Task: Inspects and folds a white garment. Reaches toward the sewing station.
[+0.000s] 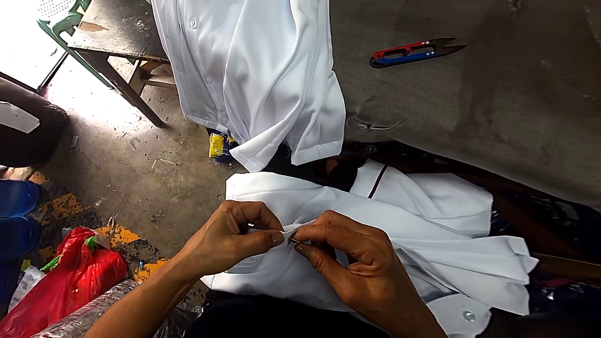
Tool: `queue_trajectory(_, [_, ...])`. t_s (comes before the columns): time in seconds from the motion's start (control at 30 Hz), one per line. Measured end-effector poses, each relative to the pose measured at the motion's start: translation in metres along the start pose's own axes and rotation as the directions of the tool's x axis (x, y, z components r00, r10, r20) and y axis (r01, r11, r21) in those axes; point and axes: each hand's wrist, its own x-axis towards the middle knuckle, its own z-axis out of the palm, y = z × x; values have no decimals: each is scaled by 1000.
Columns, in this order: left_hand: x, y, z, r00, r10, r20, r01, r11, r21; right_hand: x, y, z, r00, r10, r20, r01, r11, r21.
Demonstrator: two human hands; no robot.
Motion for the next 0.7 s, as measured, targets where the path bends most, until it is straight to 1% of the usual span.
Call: queue_trajectory(0.7, [-1, 0, 0, 1000, 2, 10, -2, 1000, -22, 1, -2, 2, 1000, -3, -2, 3, 1000, -8])
